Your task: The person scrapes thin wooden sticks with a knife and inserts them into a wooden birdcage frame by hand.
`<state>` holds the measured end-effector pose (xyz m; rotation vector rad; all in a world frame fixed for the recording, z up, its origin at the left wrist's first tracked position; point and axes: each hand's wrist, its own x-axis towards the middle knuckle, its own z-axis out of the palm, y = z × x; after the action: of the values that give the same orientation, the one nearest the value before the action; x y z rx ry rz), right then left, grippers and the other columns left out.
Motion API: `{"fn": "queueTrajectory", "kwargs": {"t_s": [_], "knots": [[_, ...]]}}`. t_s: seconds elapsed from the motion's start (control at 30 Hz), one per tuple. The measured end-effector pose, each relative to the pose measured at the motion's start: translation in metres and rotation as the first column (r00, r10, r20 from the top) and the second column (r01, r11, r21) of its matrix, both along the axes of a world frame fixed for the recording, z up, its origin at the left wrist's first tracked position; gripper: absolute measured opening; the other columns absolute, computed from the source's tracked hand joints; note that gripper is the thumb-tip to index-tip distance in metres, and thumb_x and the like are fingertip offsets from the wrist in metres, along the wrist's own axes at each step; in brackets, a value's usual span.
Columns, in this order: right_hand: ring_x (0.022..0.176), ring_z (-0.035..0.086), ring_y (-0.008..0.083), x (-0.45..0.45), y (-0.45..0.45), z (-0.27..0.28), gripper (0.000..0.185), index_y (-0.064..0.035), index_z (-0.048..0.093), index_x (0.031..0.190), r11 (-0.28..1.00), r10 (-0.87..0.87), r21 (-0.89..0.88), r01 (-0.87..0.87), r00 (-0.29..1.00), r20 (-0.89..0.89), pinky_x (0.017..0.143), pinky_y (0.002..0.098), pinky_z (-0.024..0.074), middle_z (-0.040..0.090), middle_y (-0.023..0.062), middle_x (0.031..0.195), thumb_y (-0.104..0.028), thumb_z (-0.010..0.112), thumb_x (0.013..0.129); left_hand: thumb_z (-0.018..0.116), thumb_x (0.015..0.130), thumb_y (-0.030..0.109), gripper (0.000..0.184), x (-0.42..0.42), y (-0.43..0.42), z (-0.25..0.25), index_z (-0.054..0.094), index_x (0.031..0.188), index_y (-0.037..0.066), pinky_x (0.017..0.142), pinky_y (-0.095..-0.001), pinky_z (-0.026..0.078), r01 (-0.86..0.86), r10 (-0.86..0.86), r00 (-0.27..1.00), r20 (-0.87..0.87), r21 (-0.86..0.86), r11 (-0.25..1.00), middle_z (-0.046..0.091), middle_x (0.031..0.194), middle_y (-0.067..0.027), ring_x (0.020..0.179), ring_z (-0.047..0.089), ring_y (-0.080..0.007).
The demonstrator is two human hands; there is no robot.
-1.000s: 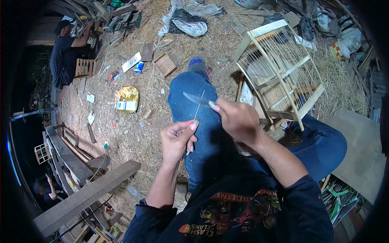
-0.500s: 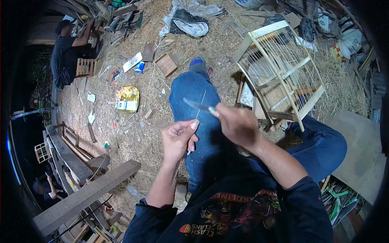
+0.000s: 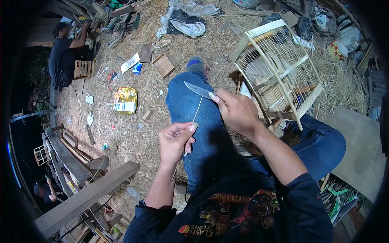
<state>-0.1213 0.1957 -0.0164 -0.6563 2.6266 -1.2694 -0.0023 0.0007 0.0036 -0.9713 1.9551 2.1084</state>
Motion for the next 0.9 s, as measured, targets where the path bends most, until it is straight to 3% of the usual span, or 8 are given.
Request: {"fn": "queueTrajectory", "kwargs": {"t_s": [0.1, 0.27, 0.47, 0.57, 0.67, 0.73, 0.83, 0.9], "knots": [[0.073, 0.07, 0.0439, 0.002, -0.003, -0.007, 0.01, -0.0102, 0.059, 0.099, 1.0, 0.017, 0.017, -0.018, 0.998, 0.056, 0.061, 0.0563, 0.0519, 0.07, 0.0182, 0.077, -0.019, 0.055, 0.102, 0.08, 0.092, 0.008, 0.014, 0.0, 0.0, 0.002, 0.076, 0.097, -0.004, 0.038, -0.0198, 0.039, -0.003, 0.003, 1.0, 0.0, -0.005, 1.0, 0.07, 0.065, -0.0072, 0.041, 0.054, -0.0063], [0.072, 0.07, 0.044, 0.012, -0.004, -0.009, 0.012, -0.0091, 0.059, 0.097, 1.0, 0.012, -0.014, -0.013, 0.998, -0.064, 0.059, 0.0563, 0.0519, 0.069, 0.019, 0.076, -0.02, 0.056, 0.102, 0.08, 0.092, 0.007, 0.014, -0.001, -0.002, 0.003, 0.075, 0.098, -0.005, 0.038, -0.0201, 0.039, 0.0, 0.0, 1.0, 0.021, -0.027, 1.0, 0.07, 0.065, -0.0082, 0.04, 0.054, -0.0069], [0.067, 0.069, 0.0425, 0.007, -0.004, -0.013, 0.016, -0.0092, 0.06, 0.096, 1.0, 0.0, -0.029, 0.002, 0.999, 0.04, 0.055, 0.0547, 0.0516, 0.067, 0.0187, 0.07, -0.022, 0.057, 0.104, 0.08, 0.092, 0.006, 0.013, 0.0, -0.001, 0.004, 0.075, 0.098, -0.005, 0.037, -0.02, 0.039, 0.011, -0.011, 1.0, -0.01, -0.01, 1.0, 0.07, 0.065, -0.008, 0.04, 0.054, -0.007], [0.066, 0.069, 0.0426, 0.022, -0.002, -0.01, 0.016, -0.0091, 0.06, 0.096, 0.998, 0.059, -0.033, -0.062, 0.996, -0.064, 0.054, 0.0549, 0.0508, 0.066, 0.0191, 0.069, -0.022, 0.056, 0.105, 0.08, 0.092, 0.006, 0.013, -0.001, -0.001, 0.003, 0.075, 0.099, -0.005, 0.037, -0.0198, 0.039, 0.007, -0.007, 1.0, 0.004, -0.03, 1.0, 0.07, 0.065, -0.008, 0.04, 0.054, -0.0069], [0.065, 0.068, 0.0434, 0.012, -0.002, -0.011, 0.016, -0.009, 0.06, 0.095, 0.999, 0.006, -0.049, -0.004, 0.999, 0.032, 0.053, 0.0549, 0.0498, 0.065, 0.0189, 0.068, -0.022, 0.057, 0.104, 0.079, 0.092, 0.005, 0.013, 0.0, -0.001, 0.001, 0.075, 0.099, -0.005, 0.037, -0.0198, 0.039, 0.004, -0.005, 1.0, -0.018, -0.021, 1.0, 0.07, 0.065, -0.0079, 0.04, 0.054, -0.0069], [0.067, 0.068, 0.0433, 0.011, -0.001, -0.017, 0.014, -0.009, 0.059, 0.095, 0.999, 0.012, -0.045, -0.013, 1.0, -0.023, 0.054, 0.0539, 0.0505, 0.066, 0.018, 0.07, -0.019, 0.058, 0.104, 0.079, 0.093, 0.005, 0.013, 0.0, 0.0, 0.003, 0.075, 0.1, -0.005, 0.037, -0.02, 0.039, 0.005, -0.005, 1.0, -0.018, -0.01, 1.0, 0.07, 0.065, -0.0077, 0.04, 0.054, -0.007], [0.071, 0.069, 0.0421, 0.014, 0.001, -0.022, 0.008, -0.0096, 0.06, 0.101, 0.991, -0.008, -0.13, -0.003, 0.996, -0.087, 0.057, 0.0525, 0.0516, 0.067, 0.0166, 0.077, -0.018, 0.059, 0.103, 0.078, 0.093, 0.005, 0.013, 0.002, -0.002, 0.006, 0.075, 0.101, -0.005, 0.037, -0.0205, 0.039, 0.027, -0.027, 1.0, -0.015, -0.02, 0.999, 0.069, 0.065, -0.0072, 0.04, 0.054, -0.0073], [0.076, 0.068, 0.0422, 0.015, 0.002, -0.024, 0.01, -0.0085, 0.061, 0.108, 0.958, -0.091, -0.28, 0.06, 0.991, -0.098, 0.059, 0.0515, 0.0524, 0.068, 0.016, 0.084, -0.017, 0.06, 0.103, 0.078, 0.094, 0.005, 0.013, 0.006, -0.003, 0.005, 0.075, 0.102, -0.005, 0.037, -0.0208, 0.039, 0.043, -0.043, 0.999, -0.005, -0.045, 0.998, 0.069, 0.065, -0.0071, 0.04, 0.053, -0.0074]]}}
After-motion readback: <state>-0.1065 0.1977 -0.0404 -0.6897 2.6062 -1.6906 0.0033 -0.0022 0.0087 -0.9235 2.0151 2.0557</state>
